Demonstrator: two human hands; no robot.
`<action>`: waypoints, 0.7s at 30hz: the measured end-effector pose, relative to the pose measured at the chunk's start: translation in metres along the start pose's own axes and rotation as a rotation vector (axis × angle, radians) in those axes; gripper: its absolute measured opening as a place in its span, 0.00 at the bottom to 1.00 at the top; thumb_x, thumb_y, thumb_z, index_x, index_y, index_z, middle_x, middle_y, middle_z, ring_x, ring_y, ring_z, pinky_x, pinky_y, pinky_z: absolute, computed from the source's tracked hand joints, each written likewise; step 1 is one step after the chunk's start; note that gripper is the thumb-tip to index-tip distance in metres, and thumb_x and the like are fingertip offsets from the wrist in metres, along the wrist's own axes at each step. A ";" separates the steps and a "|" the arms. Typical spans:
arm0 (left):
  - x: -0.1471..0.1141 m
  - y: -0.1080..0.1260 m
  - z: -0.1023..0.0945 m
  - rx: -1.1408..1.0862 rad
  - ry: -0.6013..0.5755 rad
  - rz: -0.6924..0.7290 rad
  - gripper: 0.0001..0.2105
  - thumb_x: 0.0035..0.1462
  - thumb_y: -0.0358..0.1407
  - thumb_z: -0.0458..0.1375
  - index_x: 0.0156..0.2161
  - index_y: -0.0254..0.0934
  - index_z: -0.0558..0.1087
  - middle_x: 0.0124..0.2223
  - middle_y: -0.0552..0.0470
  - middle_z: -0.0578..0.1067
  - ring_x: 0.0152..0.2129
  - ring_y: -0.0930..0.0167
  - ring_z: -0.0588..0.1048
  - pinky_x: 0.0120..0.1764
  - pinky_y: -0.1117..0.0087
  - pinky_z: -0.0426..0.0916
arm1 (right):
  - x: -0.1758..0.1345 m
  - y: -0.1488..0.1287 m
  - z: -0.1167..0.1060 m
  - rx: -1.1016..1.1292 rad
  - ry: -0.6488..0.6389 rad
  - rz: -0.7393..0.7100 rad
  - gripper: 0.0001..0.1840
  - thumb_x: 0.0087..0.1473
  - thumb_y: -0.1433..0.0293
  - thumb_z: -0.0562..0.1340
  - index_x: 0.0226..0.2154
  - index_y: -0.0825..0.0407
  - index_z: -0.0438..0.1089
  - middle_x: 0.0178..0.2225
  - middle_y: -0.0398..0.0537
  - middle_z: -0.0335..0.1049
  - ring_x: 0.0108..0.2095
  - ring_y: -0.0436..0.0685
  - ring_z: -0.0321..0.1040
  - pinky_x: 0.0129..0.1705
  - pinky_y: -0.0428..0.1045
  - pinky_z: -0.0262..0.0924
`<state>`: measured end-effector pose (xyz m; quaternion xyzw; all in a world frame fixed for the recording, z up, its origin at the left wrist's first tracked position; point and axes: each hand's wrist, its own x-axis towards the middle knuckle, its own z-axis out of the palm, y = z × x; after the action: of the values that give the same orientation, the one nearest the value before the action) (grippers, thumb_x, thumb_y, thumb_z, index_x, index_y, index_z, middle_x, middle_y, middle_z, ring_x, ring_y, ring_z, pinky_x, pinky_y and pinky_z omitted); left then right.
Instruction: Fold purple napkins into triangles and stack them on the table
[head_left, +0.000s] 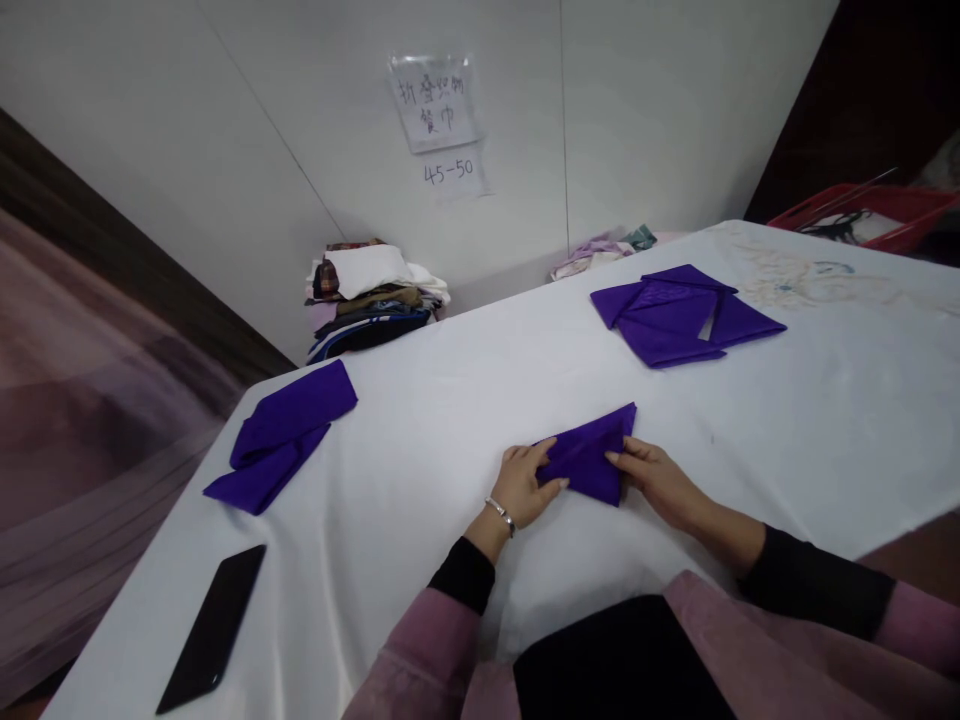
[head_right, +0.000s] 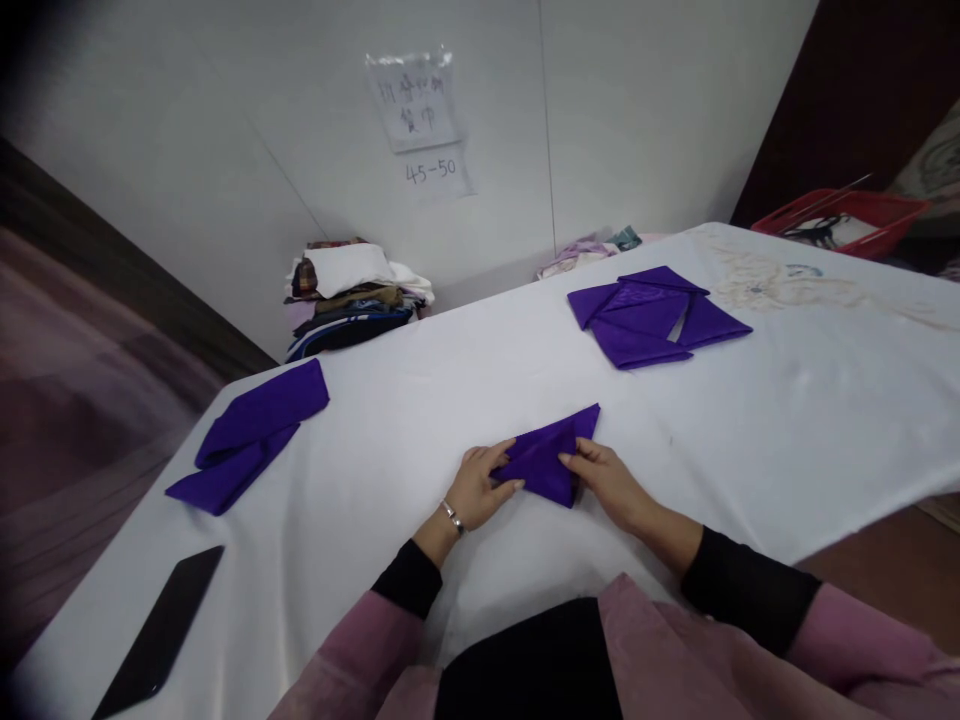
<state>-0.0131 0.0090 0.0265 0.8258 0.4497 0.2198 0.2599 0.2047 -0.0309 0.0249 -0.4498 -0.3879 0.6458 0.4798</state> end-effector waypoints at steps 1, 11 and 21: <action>0.004 -0.002 0.002 0.000 0.023 -0.007 0.27 0.49 0.41 0.62 0.55 0.39 0.64 0.41 0.50 0.76 0.40 0.65 0.73 0.52 0.56 0.58 | 0.004 -0.003 -0.006 -0.013 0.025 0.015 0.12 0.47 0.62 0.64 0.32 0.52 0.69 0.30 0.42 0.70 0.30 0.51 0.66 0.36 0.50 0.62; 0.023 -0.013 0.021 0.000 0.247 -0.127 0.15 0.55 0.39 0.58 0.48 0.40 0.70 0.36 0.52 0.76 0.37 0.67 0.72 0.49 0.59 0.61 | 0.033 -0.017 -0.044 -0.257 0.228 0.028 0.22 0.42 0.63 0.65 0.41 0.53 0.65 0.21 0.40 0.65 0.20 0.51 0.64 0.18 0.45 0.53; 0.035 -0.008 0.028 -0.005 0.270 -0.189 0.11 0.54 0.35 0.58 0.43 0.39 0.73 0.29 0.54 0.74 0.34 0.68 0.72 0.48 0.58 0.61 | 0.055 -0.016 -0.057 -0.558 0.268 -0.032 0.35 0.46 0.68 0.60 0.57 0.53 0.54 0.22 0.38 0.63 0.19 0.49 0.61 0.18 0.45 0.54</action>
<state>0.0161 0.0361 0.0049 0.7419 0.5558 0.3047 0.2187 0.2558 0.0306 0.0115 -0.6390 -0.4904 0.4418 0.3949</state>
